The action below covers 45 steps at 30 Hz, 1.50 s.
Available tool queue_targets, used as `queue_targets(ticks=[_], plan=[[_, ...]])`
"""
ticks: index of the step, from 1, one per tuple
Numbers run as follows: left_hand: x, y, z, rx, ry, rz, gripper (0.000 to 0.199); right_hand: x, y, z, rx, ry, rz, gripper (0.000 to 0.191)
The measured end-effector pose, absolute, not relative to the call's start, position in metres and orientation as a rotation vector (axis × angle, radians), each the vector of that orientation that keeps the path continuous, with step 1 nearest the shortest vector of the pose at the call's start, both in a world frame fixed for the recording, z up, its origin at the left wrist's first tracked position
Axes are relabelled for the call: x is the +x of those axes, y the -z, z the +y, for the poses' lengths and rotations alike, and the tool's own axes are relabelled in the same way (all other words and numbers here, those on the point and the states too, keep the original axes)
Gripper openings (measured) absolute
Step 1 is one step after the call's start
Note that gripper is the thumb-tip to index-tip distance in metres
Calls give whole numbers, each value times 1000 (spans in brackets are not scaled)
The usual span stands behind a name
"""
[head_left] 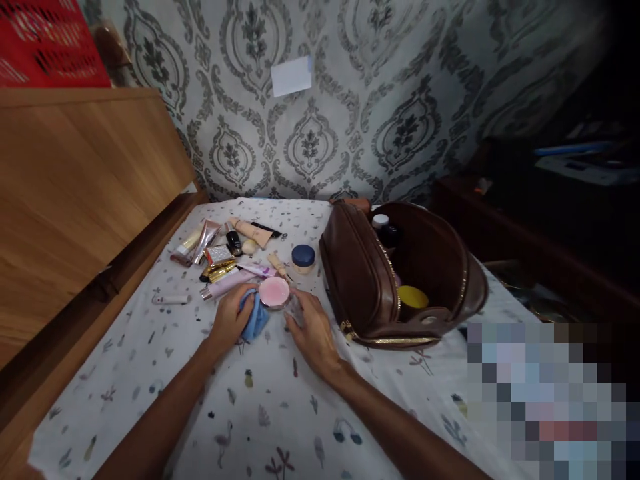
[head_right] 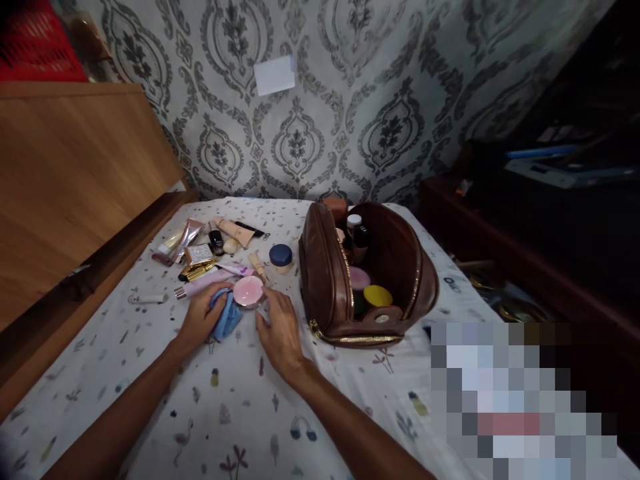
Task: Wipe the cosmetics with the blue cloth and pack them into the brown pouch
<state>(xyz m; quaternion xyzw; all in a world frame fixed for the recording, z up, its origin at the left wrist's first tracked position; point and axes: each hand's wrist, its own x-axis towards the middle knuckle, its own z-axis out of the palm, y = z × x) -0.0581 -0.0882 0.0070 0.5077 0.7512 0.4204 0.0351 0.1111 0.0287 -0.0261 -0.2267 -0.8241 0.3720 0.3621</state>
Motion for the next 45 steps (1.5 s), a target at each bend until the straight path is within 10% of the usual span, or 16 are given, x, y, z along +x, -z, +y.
queue_targets(ticks=[31,45], plan=[[-89,-54,-86,1460,56,2936,31,76,28,62,-730,-691,-2304,36],[-93,-43,-58,1661,-105,2835,31,80,29,65,-684,-706,-2260,35]])
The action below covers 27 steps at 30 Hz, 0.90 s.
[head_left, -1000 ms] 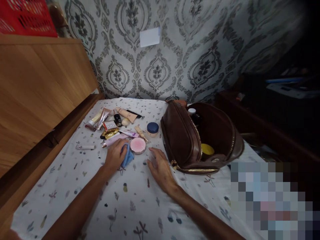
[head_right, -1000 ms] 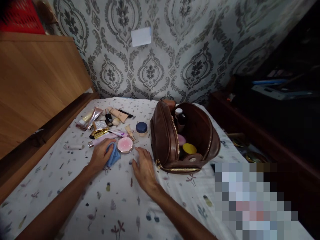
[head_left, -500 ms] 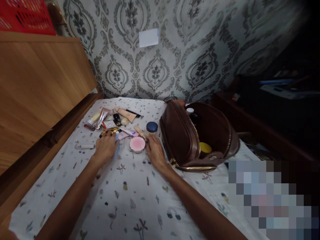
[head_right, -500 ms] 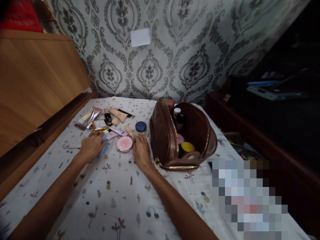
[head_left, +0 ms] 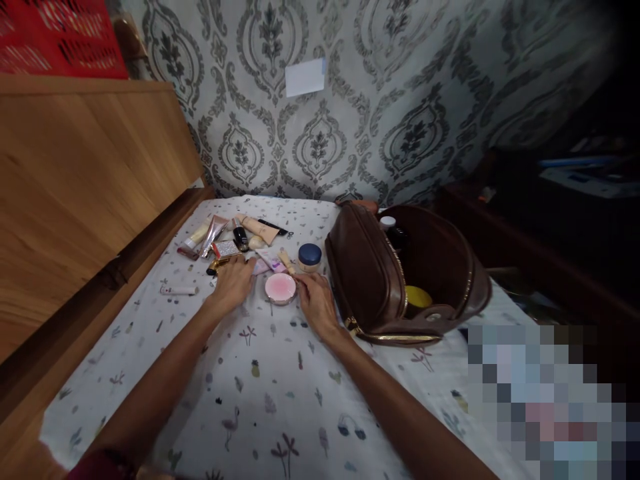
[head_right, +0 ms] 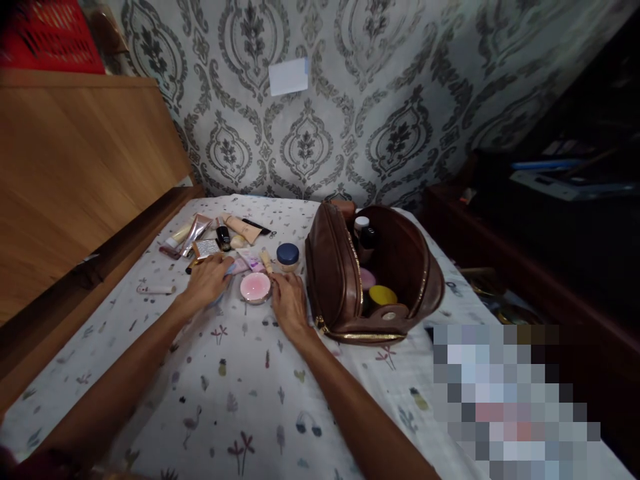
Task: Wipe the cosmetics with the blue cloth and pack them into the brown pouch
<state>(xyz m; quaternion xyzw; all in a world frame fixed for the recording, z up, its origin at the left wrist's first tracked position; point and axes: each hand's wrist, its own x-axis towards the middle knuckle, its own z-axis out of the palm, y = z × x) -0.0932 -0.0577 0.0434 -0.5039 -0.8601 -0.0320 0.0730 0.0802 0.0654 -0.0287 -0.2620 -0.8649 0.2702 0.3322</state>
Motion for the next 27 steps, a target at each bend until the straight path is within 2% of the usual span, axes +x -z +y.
queue_targets(ticks=[7,11,13,19,27], plan=[[-103,-38,-28,-1504,353,-2586,30,80,31,68,-680,-711,-2280,33],[-131,-53,-47,-1372,448,-2641,40,80,32,69,-665,-723,-2280,34],[-144,-59,-67,-1286,425,-2679,41,80,33,68,-666,-730,-2271,33],[-141,-48,-113,-1286,214,-2769,22,79,34,68,-684,-756,-2227,29],[-128,-35,-104,-1312,82,-2713,33,82,30,70,-692,-783,-2166,26]])
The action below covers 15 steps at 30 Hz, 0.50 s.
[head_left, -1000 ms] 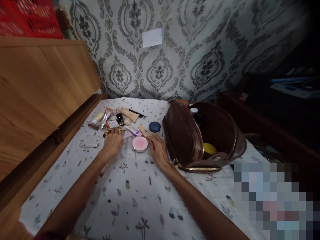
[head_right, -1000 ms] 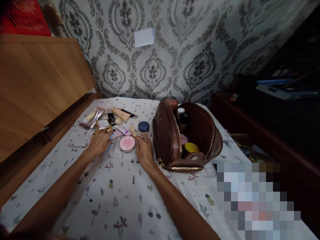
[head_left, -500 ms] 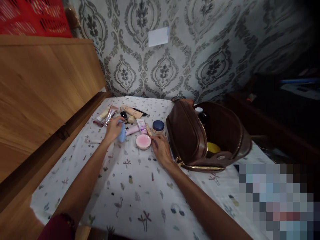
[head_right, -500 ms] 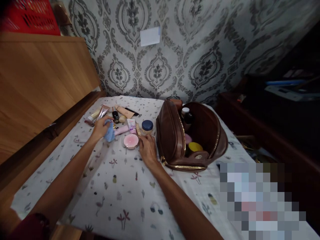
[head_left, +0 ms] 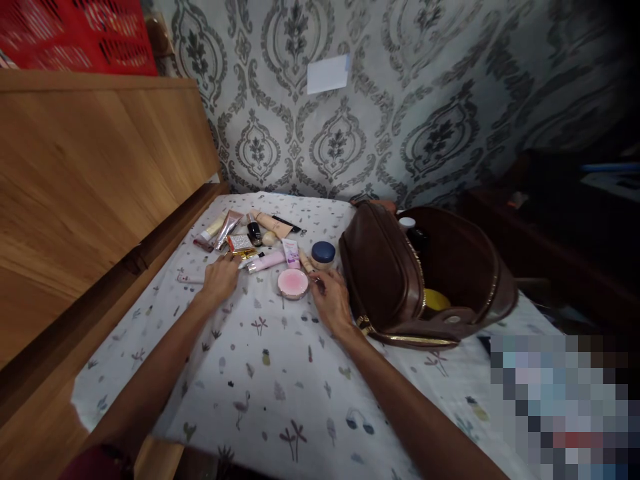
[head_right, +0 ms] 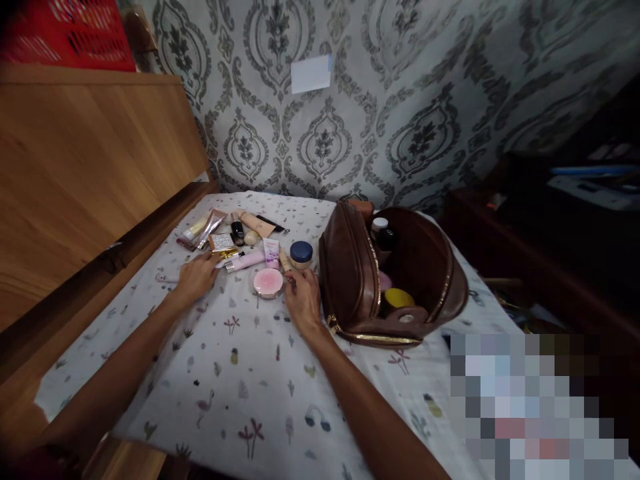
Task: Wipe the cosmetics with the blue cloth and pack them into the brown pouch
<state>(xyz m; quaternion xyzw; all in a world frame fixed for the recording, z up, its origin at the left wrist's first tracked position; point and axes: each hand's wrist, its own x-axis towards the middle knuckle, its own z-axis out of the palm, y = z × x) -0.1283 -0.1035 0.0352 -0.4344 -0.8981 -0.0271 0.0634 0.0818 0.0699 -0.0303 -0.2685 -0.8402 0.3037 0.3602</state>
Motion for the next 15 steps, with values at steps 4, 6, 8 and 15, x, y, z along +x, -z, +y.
queue_targets(ticks=[4,6,8,15], plan=[[-135,-37,-94,-1364,72,-2648,39,82,30,69,-702,-806,-2134,26],[-139,-38,-92,-1406,81,-2621,40,82,30,69,-709,-819,-2114,26],[-144,-37,-92,-1476,97,-2596,38,82,30,69,-711,-833,-2093,26],[-168,-38,-100,-1509,237,-2578,33,81,31,68,-714,-858,-2037,24]])
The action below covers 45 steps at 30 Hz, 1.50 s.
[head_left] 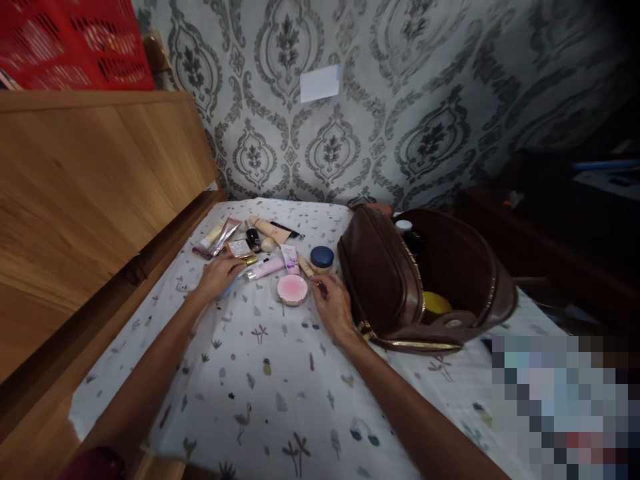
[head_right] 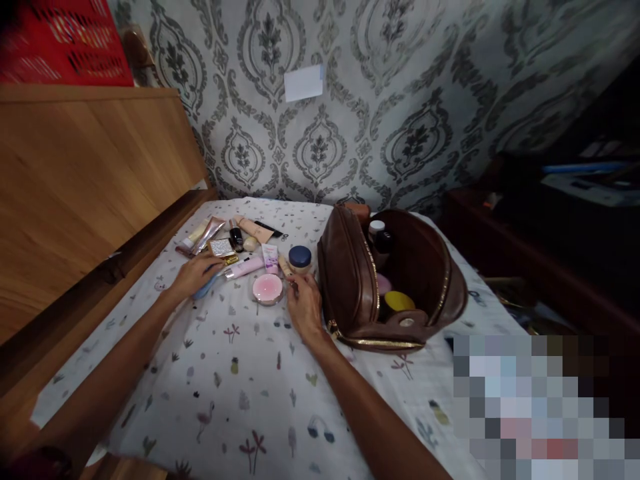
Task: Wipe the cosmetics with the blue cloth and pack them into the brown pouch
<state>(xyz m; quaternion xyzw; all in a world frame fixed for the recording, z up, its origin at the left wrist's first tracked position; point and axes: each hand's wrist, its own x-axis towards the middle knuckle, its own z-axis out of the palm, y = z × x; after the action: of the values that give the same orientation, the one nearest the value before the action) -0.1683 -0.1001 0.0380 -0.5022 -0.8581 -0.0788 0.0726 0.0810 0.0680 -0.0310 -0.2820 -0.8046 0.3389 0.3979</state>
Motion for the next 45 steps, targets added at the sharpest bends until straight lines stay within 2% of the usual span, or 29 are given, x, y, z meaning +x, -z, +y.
queue_targets(ticks=[7,11,20,27,33,37,45], plan=[[-200,-49,-81,-1231,304,-2643,35,82,30,70,-707,-882,-2044,25],[-207,-53,-74,-1253,265,-2688,36,84,29,72,-676,-894,-2056,26],[-238,-56,-78,-883,136,-2925,38,85,28,72,-690,-929,-2071,29],[-256,-47,-86,-975,171,-2992,37,85,26,72,-710,-947,-2076,30],[-276,-55,-124,-1149,388,-2962,37,84,26,73,-723,-979,-2064,33],[-293,-63,-140,-1040,487,-2921,38,84,26,74,-721,-997,-2060,34],[-309,-45,-111,-865,395,-2976,39,85,25,73,-715,-983,-2061,34]])
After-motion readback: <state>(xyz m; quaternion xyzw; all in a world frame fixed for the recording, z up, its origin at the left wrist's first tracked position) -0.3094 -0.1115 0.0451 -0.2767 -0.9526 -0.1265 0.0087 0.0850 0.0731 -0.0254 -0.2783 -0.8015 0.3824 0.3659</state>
